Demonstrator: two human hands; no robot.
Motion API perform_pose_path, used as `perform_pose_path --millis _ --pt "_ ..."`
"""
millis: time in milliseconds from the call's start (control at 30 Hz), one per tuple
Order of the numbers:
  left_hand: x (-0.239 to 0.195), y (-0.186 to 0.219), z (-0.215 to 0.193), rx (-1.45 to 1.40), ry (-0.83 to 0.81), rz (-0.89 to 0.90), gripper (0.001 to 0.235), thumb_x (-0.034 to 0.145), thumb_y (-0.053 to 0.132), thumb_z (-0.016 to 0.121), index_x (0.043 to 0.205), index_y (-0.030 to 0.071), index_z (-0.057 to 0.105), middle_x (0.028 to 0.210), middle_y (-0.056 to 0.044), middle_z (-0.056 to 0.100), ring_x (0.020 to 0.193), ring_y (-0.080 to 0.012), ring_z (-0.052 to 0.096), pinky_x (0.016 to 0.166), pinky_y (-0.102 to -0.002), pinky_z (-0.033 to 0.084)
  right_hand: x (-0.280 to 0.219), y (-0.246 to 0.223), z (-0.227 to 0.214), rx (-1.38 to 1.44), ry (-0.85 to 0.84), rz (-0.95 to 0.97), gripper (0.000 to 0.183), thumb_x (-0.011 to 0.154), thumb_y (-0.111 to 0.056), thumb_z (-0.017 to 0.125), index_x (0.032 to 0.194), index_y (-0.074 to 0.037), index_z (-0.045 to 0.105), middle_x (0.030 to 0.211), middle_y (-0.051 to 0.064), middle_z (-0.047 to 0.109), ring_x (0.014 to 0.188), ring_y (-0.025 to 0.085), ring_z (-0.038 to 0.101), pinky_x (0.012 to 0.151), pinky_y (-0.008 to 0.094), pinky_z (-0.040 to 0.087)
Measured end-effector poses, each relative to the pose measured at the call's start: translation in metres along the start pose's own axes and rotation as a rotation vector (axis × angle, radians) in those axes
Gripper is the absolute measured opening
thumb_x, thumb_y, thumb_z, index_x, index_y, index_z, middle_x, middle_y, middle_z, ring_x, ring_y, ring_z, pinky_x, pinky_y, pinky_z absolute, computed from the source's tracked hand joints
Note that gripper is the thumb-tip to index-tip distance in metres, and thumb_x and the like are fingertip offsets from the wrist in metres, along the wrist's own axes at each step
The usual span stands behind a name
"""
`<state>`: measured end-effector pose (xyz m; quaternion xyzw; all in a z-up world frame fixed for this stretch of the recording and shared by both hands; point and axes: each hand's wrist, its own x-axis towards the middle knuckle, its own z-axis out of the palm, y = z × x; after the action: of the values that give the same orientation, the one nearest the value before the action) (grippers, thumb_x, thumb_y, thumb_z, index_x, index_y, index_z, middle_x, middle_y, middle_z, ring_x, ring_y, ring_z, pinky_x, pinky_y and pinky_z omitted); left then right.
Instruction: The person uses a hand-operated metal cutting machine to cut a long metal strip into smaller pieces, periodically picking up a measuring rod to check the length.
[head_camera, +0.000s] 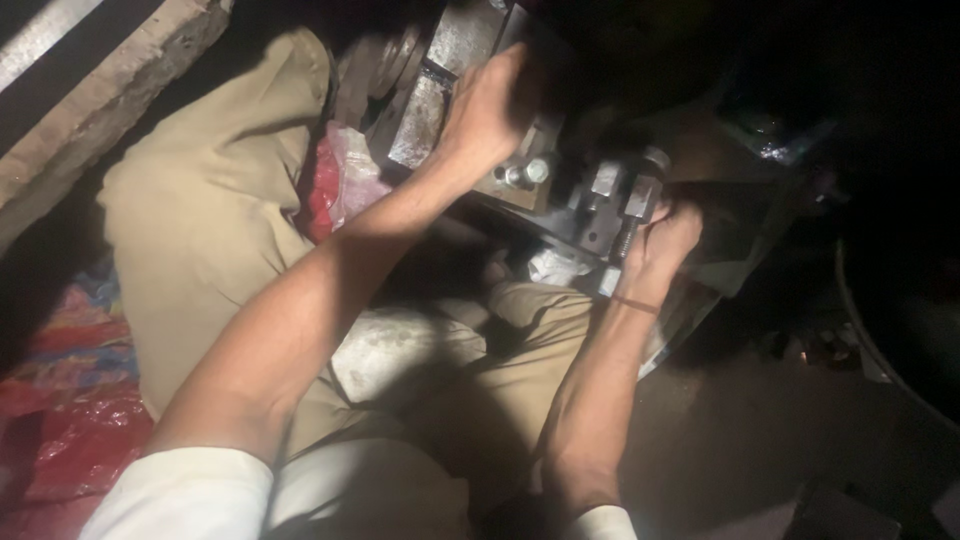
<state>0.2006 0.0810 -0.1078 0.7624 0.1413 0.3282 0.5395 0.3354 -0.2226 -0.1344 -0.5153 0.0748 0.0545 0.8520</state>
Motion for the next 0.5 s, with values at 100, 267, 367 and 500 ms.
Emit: perform_pose_path --millis 100,267,367,500 --pt "0.0 0.002 -0.002 -0.036 -0.088 -0.155 0.042 0.094 -0.001 0.05 0.134 -0.012 0.056 0.121 -0.032 0.069 0.112 -0.0388 0.071 0.105 -0.047 0.054 0.013 -0.002 -0.015 0.041 0.025 0.028 0.02 0.091 0.001 0.042 0.074 -0.006 0.049 0.07 0.005 0.053 0.052 0.013 0.051 0.043 0.024 0.045" --pt "-0.002 0.0 -0.003 0.054 -0.01 -0.05 0.043 0.094 0.0 0.054 0.135 -0.014 0.054 0.127 -0.036 0.064 0.12 -0.0443 0.064 0.107 -0.052 0.049 0.005 -0.008 -0.006 0.019 0.078 -0.064 0.015 0.096 0.001 0.048 0.091 -0.002 0.061 0.087 0.008 0.064 0.061 0.012 0.056 0.046 0.022 0.046" --pt "-0.004 0.001 -0.004 0.015 -0.02 -0.045 0.044 0.093 0.003 0.056 0.135 -0.012 0.055 0.123 -0.032 0.067 0.116 -0.0444 0.066 0.106 -0.053 0.051 0.001 -0.008 0.005 -0.042 0.078 -0.059 0.023 0.091 0.007 0.045 0.103 0.004 0.064 0.096 0.012 0.066 0.072 0.018 0.065 0.055 0.023 0.054" --pt "-0.006 -0.002 -0.003 0.014 -0.078 -0.144 0.044 0.098 0.006 0.056 0.139 -0.007 0.053 0.13 -0.03 0.064 0.124 -0.0443 0.061 0.11 -0.052 0.046 0.002 -0.008 0.008 -0.051 0.079 0.003 0.021 0.093 0.002 0.043 0.099 0.007 0.063 0.089 0.014 0.066 0.062 0.017 0.061 0.047 0.023 0.049"
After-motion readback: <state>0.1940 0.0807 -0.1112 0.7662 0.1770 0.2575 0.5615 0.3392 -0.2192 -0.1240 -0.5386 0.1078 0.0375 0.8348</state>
